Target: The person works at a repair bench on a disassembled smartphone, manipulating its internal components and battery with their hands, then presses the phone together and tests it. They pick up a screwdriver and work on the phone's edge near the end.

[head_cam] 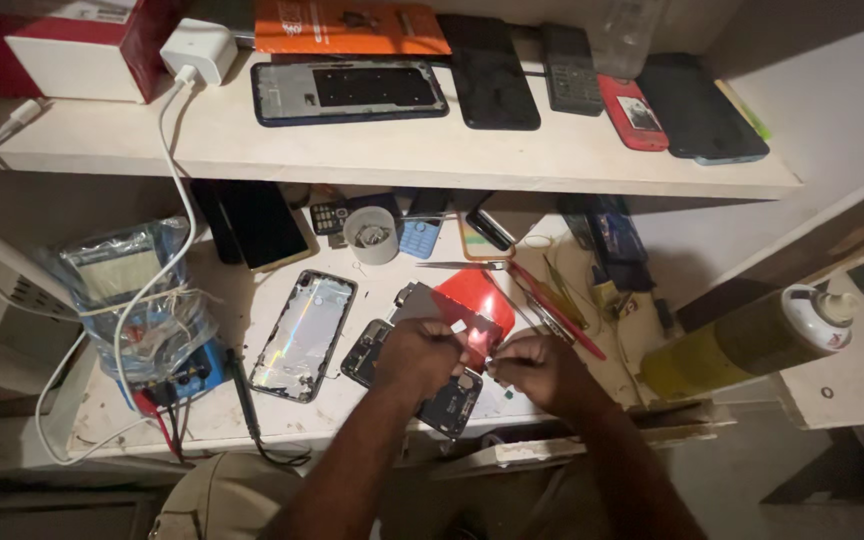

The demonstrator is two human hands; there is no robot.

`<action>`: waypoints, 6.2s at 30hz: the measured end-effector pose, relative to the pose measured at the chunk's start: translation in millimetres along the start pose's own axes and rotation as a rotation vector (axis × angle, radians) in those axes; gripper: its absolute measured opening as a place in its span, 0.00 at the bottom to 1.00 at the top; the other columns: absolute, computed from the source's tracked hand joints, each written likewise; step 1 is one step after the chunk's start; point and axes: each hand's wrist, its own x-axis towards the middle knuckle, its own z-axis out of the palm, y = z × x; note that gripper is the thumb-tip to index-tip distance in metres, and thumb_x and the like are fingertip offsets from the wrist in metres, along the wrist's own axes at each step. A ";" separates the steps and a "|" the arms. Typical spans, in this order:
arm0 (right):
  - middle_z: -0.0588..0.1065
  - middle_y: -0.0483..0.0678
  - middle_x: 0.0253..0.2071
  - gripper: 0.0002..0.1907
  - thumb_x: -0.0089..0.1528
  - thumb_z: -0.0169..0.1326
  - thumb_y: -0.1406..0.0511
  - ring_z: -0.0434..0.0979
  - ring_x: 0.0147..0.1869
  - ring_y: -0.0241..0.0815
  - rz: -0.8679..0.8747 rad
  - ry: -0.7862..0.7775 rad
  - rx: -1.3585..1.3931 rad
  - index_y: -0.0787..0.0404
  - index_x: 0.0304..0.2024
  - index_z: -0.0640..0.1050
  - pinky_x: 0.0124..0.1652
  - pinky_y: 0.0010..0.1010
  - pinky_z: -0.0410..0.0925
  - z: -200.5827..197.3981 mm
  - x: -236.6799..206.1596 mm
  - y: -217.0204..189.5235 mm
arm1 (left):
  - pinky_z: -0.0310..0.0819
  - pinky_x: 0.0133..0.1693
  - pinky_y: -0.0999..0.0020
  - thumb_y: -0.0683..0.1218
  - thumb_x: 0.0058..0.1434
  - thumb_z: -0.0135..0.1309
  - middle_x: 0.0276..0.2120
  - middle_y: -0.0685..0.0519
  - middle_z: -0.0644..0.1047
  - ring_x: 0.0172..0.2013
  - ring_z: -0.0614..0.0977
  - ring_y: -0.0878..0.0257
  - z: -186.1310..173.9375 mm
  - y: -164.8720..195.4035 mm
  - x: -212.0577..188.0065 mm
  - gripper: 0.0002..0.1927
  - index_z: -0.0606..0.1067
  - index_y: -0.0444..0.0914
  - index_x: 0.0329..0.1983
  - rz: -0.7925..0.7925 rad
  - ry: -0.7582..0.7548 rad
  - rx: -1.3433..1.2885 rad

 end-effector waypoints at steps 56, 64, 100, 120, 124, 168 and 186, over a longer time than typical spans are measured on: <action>0.80 0.47 0.28 0.12 0.60 0.58 0.63 0.75 0.29 0.34 -0.049 0.047 -0.015 0.66 0.33 0.85 0.33 0.28 0.69 -1.4 -9.8 -12.1 | 0.82 0.32 0.68 0.40 0.56 0.58 0.32 0.46 0.84 0.30 0.87 0.59 -8.8 1.1 5.1 0.08 0.78 0.33 0.39 -0.077 0.005 -0.234; 0.80 0.45 0.26 0.09 0.60 0.58 0.64 0.77 0.30 0.34 -0.134 0.046 -0.102 0.63 0.31 0.84 0.34 0.27 0.69 -1.0 -9.5 -8.6 | 0.82 0.31 0.66 0.37 0.53 0.60 0.33 0.43 0.83 0.30 0.86 0.57 -10.4 3.8 0.5 0.13 0.74 0.33 0.42 -0.076 0.040 -0.315; 0.77 0.49 0.23 0.12 0.54 0.64 0.67 0.75 0.26 0.37 -0.287 0.265 -0.248 0.66 0.20 0.77 0.30 0.32 0.66 5.9 -22.9 -25.5 | 0.83 0.30 0.70 0.36 0.54 0.58 0.35 0.43 0.85 0.30 0.87 0.59 -12.2 3.8 0.6 0.15 0.77 0.31 0.45 -0.109 0.047 -0.325; 0.80 0.48 0.29 0.05 0.57 0.65 0.65 0.78 0.28 0.35 -0.286 0.207 -0.306 0.60 0.30 0.82 0.31 0.26 0.71 5.1 -21.8 -17.4 | 0.85 0.30 0.72 0.32 0.54 0.58 0.34 0.41 0.84 0.30 0.88 0.58 -12.3 6.6 0.0 0.15 0.76 0.30 0.45 -0.150 0.049 -0.325; 0.79 0.49 0.41 0.19 0.52 0.61 0.71 0.79 0.34 0.37 -0.474 0.295 -0.191 0.62 0.47 0.78 0.34 0.26 0.73 7.6 -22.1 -25.9 | 0.83 0.30 0.72 0.32 0.53 0.60 0.34 0.43 0.84 0.30 0.87 0.59 -11.7 5.3 0.3 0.14 0.77 0.31 0.44 -0.121 0.037 -0.318; 0.77 0.51 0.45 0.14 0.54 0.53 0.81 0.80 0.48 0.45 -0.670 0.278 -0.180 0.65 0.38 0.82 0.45 0.32 0.75 28.1 -28.2 -35.6 | 0.81 0.29 0.70 0.33 0.50 0.61 0.31 0.43 0.84 0.28 0.85 0.59 -10.0 7.6 -7.3 0.13 0.78 0.30 0.41 -0.044 0.064 -0.293; 0.77 0.50 0.46 0.15 0.54 0.53 0.81 0.80 0.49 0.40 -0.666 0.294 -0.109 0.65 0.41 0.82 0.38 0.25 0.76 29.2 -28.9 -24.8 | 0.82 0.29 0.68 0.33 0.52 0.58 0.31 0.43 0.80 0.28 0.85 0.58 -12.4 -6.2 3.4 0.10 0.72 0.32 0.37 -0.035 0.121 -0.448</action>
